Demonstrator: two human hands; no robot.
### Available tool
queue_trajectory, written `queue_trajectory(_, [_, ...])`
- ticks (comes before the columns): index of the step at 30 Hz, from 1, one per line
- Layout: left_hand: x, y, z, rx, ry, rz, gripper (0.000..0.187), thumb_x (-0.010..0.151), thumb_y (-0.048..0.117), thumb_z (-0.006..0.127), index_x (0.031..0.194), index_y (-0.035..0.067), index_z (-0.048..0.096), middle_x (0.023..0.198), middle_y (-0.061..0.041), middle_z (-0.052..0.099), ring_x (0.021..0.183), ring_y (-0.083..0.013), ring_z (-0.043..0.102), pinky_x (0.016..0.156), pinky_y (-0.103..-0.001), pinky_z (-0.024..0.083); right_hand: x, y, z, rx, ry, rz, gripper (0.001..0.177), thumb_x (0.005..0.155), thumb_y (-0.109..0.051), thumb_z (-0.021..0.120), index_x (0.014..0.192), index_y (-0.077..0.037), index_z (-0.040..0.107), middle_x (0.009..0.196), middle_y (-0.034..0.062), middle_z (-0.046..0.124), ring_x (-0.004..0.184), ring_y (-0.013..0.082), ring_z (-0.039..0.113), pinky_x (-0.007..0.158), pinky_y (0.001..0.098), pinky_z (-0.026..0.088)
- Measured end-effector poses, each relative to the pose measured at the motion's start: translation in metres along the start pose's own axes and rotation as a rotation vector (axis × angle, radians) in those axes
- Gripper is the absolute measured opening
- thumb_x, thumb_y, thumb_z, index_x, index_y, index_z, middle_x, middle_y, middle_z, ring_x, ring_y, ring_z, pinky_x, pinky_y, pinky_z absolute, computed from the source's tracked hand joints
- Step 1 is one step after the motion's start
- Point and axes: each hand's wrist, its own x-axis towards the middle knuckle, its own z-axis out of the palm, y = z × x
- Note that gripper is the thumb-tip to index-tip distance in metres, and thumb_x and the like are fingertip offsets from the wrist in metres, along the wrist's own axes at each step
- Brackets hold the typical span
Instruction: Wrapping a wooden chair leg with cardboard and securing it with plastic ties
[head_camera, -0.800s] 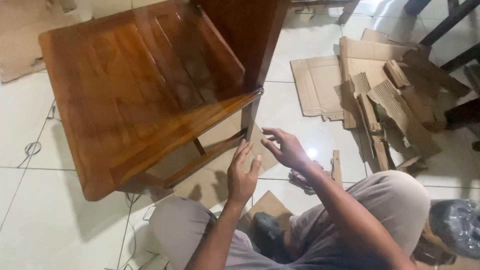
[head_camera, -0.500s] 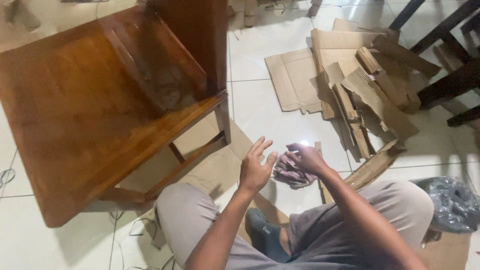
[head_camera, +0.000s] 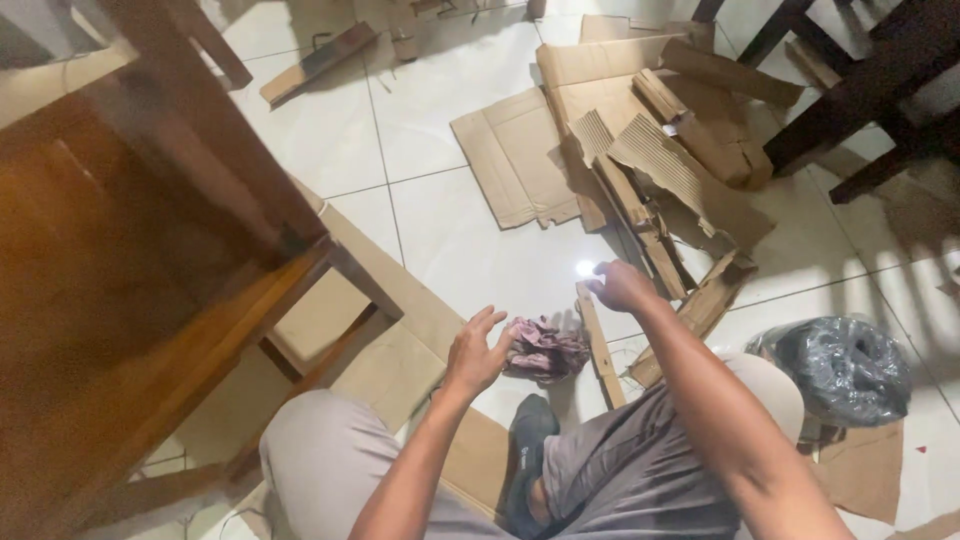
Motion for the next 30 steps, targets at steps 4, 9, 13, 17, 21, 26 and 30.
queue_trajectory(4, [0.012,-0.021,0.008,0.019,-0.092,-0.032,0.045,0.096,0.034,0.063,0.135,0.011,0.067,0.147,-0.023,0.056,0.138,-0.0404,0.053,0.114,-0.053,0.044,0.02,0.039,0.024,0.088,0.019,0.172,0.048,0.094,-0.049,0.06,0.137,-0.029,0.067,0.147,0.0091,0.059,0.135,0.0368,0.056,0.105,0.057,0.05])
queue_trajectory(9, [0.015,-0.048,0.023,0.091,-0.164,-0.111,0.047,0.096,0.034,0.064,0.137,0.011,0.066,0.149,-0.023,0.054,0.14,-0.0395,0.051,0.115,-0.052,0.044,0.03,0.077,0.04,0.13,0.001,0.42,0.052,0.096,-0.049,0.06,0.146,-0.035,0.057,0.165,0.0185,0.031,0.149,0.0483,0.03,0.11,0.0675,0.039])
queue_trajectory(13, [0.01,-0.075,0.038,0.117,-0.207,-0.147,0.048,0.097,0.035,0.064,0.137,0.01,0.065,0.149,-0.024,0.053,0.141,-0.0397,0.049,0.115,-0.051,0.043,0.039,0.064,0.028,0.125,0.011,0.414,0.047,0.099,-0.043,0.061,0.146,-0.033,0.06,0.169,0.0219,0.014,0.154,0.0487,0.015,0.116,0.0671,0.028])
queue_trajectory(17, [0.003,-0.103,0.056,0.136,-0.057,-0.09,0.048,0.088,0.035,0.066,0.127,0.008,0.069,0.145,-0.015,0.058,0.13,-0.0339,0.059,0.104,-0.043,0.049,0.063,0.078,0.038,0.124,0.073,0.48,0.041,0.094,-0.045,0.059,0.135,-0.039,0.065,0.175,0.014,-0.009,0.157,0.0449,-0.002,0.12,0.0671,0.011])
queue_trajectory(21, [0.001,-0.103,0.052,0.125,-0.017,-0.095,0.046,0.088,0.033,0.067,0.126,0.008,0.07,0.144,-0.015,0.06,0.13,-0.0339,0.059,0.104,-0.042,0.049,0.075,0.096,0.049,0.166,0.057,0.461,0.046,0.097,-0.02,0.047,0.141,-0.031,0.058,0.175,0.0132,0.005,0.156,0.0456,0.002,0.117,0.0754,0.005])
queue_trajectory(26, [0.002,-0.092,0.046,0.08,0.005,-0.109,0.046,0.088,0.033,0.066,0.125,0.007,0.071,0.144,-0.015,0.06,0.129,-0.0339,0.06,0.104,-0.041,0.049,0.069,0.079,0.067,0.09,0.043,0.399,0.043,0.094,-0.016,0.049,0.136,-0.013,0.06,0.17,0.0055,0.023,0.147,0.0379,0.028,0.11,0.0662,0.027])
queue_trajectory(30, [0.0,-0.047,0.016,0.036,-0.148,-0.2,0.049,0.096,0.034,0.062,0.138,0.008,0.065,0.148,-0.024,0.055,0.139,-0.0421,0.051,0.113,-0.054,0.044,0.052,0.038,0.07,0.074,-0.06,0.232,0.038,0.101,-0.021,0.061,0.138,-0.012,0.063,0.144,0.0175,0.055,0.132,0.0357,0.058,0.103,0.0535,0.05])
